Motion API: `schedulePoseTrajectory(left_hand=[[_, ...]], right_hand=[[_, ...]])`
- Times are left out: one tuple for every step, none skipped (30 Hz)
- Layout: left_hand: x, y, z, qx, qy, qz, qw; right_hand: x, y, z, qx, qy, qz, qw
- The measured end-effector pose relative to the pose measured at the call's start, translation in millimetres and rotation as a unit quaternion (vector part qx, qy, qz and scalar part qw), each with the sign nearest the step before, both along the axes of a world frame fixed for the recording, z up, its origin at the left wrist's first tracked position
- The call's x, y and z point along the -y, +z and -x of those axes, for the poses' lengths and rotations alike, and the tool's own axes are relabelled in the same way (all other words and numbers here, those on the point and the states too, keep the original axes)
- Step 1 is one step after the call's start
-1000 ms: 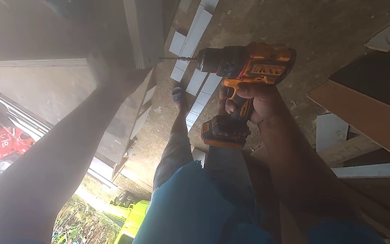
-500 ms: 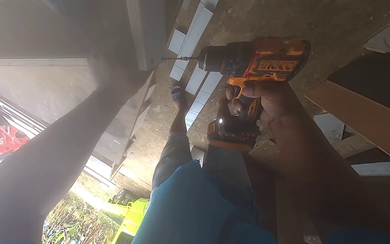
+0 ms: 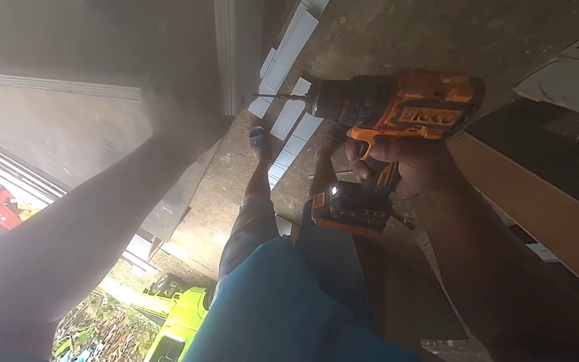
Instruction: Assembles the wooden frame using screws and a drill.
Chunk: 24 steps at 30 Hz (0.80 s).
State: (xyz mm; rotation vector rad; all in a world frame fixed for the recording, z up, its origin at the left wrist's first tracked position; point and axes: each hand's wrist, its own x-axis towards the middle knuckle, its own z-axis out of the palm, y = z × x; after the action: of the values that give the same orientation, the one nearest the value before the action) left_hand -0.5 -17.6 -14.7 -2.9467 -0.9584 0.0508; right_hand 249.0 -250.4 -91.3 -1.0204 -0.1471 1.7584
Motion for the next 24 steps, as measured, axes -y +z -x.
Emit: schedulePoseTrajectory(left_hand=[[0, 1, -1, 0.001, -0.003, -0.001, 1.0], [0, 1, -1, 0.0, -0.004, 0.001, 1.0], [0, 2, -1, -0.002, -0.005, 0.003, 1.0], [1, 2, -1, -0.002, -0.006, 0.006, 1.0], [1, 3, -2, -0.002, -0.006, 0.006, 1.0], [1, 3, -2, 0.0, -0.007, 0.005, 1.0], [1, 2, -2, 0.0, -0.007, 0.006, 1.0], [0, 1, -1, 0.002, -0.009, 0.007, 1.0], [-1, 0, 0, 0.004, -0.011, 0.006, 1.0], [-1, 0, -1, 0.009, -0.015, 0.006, 1.0], [0, 0, -1, 0.012, -0.019, 0.003, 1.0], [1, 0, -1, 0.015, -0.019, 0.001, 1.0], [1, 0, -3, 0.019, -0.02, -0.004, 1.0], [0, 0, -3, 0.021, -0.021, -0.004, 1.0], [0, 1, -4, 0.021, -0.021, -0.001, 1.0], [0, 1, -5, 0.019, -0.021, 0.0, 1.0], [0, 2, -6, 0.019, -0.021, 0.001, 1.0], [0, 3, -7, 0.018, -0.02, 0.004, 1.0], [0, 3, -7, 0.019, -0.019, 0.005, 1.0], [0, 2, -6, 0.026, -0.018, 0.006, 0.999], [1, 1, -6, 0.029, -0.017, 0.006, 0.999], [1, 1, -5, 0.03, -0.016, 0.007, 0.999], [1, 0, -4, 0.031, -0.014, 0.006, 0.999], [1, 0, -4, 0.032, -0.013, 0.005, 0.999]], right_hand=[[-1, 0, 1, 0.002, 0.0, -0.003, 1.0], [-1, 1, 1, 0.004, 0.001, -0.006, 1.0], [-2, 1, 1, 0.005, 0.001, -0.006, 1.0], [-2, 2, 2, 0.005, 0.001, -0.009, 1.0], [-2, 2, 2, 0.003, 0.001, -0.011, 1.0], [-2, 1, 2, -0.001, 0.002, -0.013, 1.0], [-3, 0, 3, -0.002, 0.004, -0.014, 1.0], [-4, 0, 4, -0.004, 0.004, -0.016, 1.0], [-5, -1, 5, -0.009, 0.005, -0.018, 1.0], [-6, -1, 6, -0.016, 0.007, -0.022, 1.0], [-6, -2, 6, -0.022, 0.011, -0.028, 0.999], [-6, -3, 6, -0.026, 0.014, -0.034, 0.999], [-6, -5, 6, -0.028, 0.018, -0.041, 0.999], [-7, -7, 5, -0.026, 0.023, -0.043, 0.998], [-8, -7, 4, -0.023, 0.027, -0.044, 0.998], [-8, -8, 4, -0.022, 0.032, -0.045, 0.998], [-10, -8, 3, -0.023, 0.035, -0.047, 0.998], [-12, -8, 3, -0.02, 0.036, -0.047, 0.998], [-13, -8, 3, -0.018, 0.038, -0.047, 0.998], [-15, -7, 3, -0.015, 0.043, -0.05, 0.998], [-18, -7, 3, -0.013, 0.048, -0.053, 0.997], [-19, -7, 4, -0.014, 0.051, -0.058, 0.997], [-20, -8, 5, -0.013, 0.052, -0.063, 0.997], [-21, -9, 6, -0.011, 0.053, -0.069, 0.996]])
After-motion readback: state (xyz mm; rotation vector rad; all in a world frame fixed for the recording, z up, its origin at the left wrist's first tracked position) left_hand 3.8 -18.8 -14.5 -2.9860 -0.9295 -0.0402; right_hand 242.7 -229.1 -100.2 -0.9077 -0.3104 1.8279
